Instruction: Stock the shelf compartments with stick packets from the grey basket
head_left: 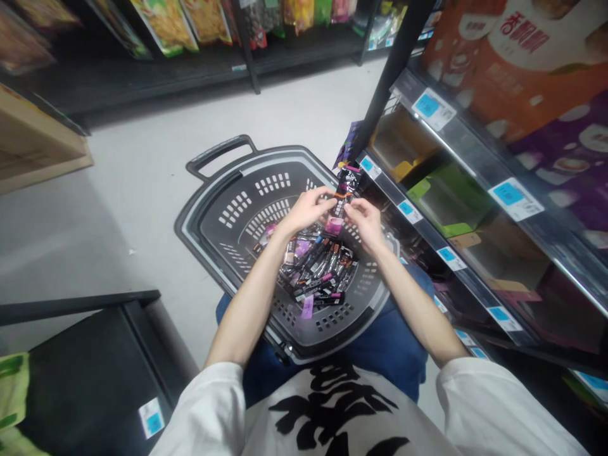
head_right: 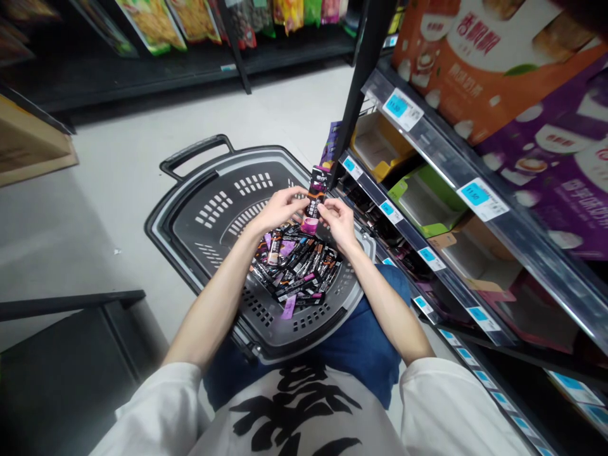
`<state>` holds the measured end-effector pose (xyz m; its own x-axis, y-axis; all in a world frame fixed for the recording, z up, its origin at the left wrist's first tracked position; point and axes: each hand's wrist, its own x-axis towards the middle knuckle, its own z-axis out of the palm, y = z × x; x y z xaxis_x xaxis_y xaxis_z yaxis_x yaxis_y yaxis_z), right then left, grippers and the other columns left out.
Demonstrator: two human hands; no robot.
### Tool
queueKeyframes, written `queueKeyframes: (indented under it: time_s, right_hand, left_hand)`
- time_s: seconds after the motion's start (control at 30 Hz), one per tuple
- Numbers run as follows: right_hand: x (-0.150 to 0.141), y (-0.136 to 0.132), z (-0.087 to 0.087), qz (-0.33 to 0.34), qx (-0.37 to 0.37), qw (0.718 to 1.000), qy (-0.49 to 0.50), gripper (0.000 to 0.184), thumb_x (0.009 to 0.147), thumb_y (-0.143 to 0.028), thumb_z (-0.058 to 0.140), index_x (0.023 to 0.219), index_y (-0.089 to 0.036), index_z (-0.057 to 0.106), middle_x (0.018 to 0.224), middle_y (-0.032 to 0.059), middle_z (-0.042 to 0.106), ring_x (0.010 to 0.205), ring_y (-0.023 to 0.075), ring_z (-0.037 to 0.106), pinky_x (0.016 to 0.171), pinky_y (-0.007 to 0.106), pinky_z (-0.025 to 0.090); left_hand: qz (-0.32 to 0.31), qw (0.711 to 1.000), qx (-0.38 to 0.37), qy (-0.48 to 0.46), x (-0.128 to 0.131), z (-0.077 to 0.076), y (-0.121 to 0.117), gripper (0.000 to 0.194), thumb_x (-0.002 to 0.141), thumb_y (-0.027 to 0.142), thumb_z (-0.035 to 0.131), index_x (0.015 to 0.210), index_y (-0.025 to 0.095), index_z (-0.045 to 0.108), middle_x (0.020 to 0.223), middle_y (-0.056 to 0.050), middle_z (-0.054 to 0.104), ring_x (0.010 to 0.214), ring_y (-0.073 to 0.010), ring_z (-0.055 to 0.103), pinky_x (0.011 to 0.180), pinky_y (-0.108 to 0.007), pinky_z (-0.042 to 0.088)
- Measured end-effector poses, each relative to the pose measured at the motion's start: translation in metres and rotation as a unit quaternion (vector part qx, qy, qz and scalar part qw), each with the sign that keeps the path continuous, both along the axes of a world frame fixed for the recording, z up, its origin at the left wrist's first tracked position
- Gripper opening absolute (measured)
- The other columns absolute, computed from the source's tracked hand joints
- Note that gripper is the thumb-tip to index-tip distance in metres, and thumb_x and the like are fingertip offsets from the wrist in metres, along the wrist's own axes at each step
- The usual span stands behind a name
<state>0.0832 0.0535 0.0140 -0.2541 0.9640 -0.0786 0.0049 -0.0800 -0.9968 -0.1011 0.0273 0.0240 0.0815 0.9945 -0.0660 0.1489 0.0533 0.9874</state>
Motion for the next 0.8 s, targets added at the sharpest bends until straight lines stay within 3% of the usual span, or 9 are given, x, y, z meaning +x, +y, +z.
queueKeyframes:
  time_s: [0.27, 0.47, 0.8]
  right_hand:
    - [0.0, -0.001, -0.001, 0.028, 0.005, 1.0, -0.003, 0.048, 0.067, -0.061, 0.083, 0.077, -0.022, 0.057, 0.068, -0.0044, 0.06, 0.059, 0.011, 0.056, 0.053, 0.024, 0.043]
    - [0.0, 0.0, -0.004, -0.002, 0.006, 1.0, 0.003, 0.044, 0.066, -0.056, 0.086, 0.083, -0.021, 0.066, 0.07, -0.003, 0.064, 0.058, 0.011, 0.057, 0.052, 0.024, 0.044]
    - [0.002, 0.004, -0.012, -0.008, 0.009, 1.0, -0.004, 0.043, 0.063, -0.055, 0.088, 0.083, -0.021, 0.071, 0.072, -0.0018, 0.067, 0.06, 0.0126, 0.06, 0.057, 0.027, 0.048]
  left_hand:
    - [0.006, 1.0, -0.016, -0.023, 0.001, 0.0, 0.0, 0.017, 0.093, 0.032, 0.055, 0.1, 0.017, 0.057, 0.072, -0.001, 0.064, 0.066, -0.0149, 0.069, 0.058, -0.024, 0.057]
    - [0.002, 1.0, -0.011, -0.019, 0.0, -0.001, 0.0, 0.016, 0.093, 0.033, 0.055, 0.099, 0.018, 0.056, 0.071, -0.002, 0.065, 0.066, -0.0166, 0.07, 0.057, -0.027, 0.06]
    - [0.006, 1.0, -0.014, 0.001, 0.0, 0.001, -0.002, 0.014, 0.094, 0.032, 0.056, 0.096, 0.018, 0.057, 0.068, -0.002, 0.067, 0.063, -0.0152, 0.071, 0.055, -0.022, 0.056]
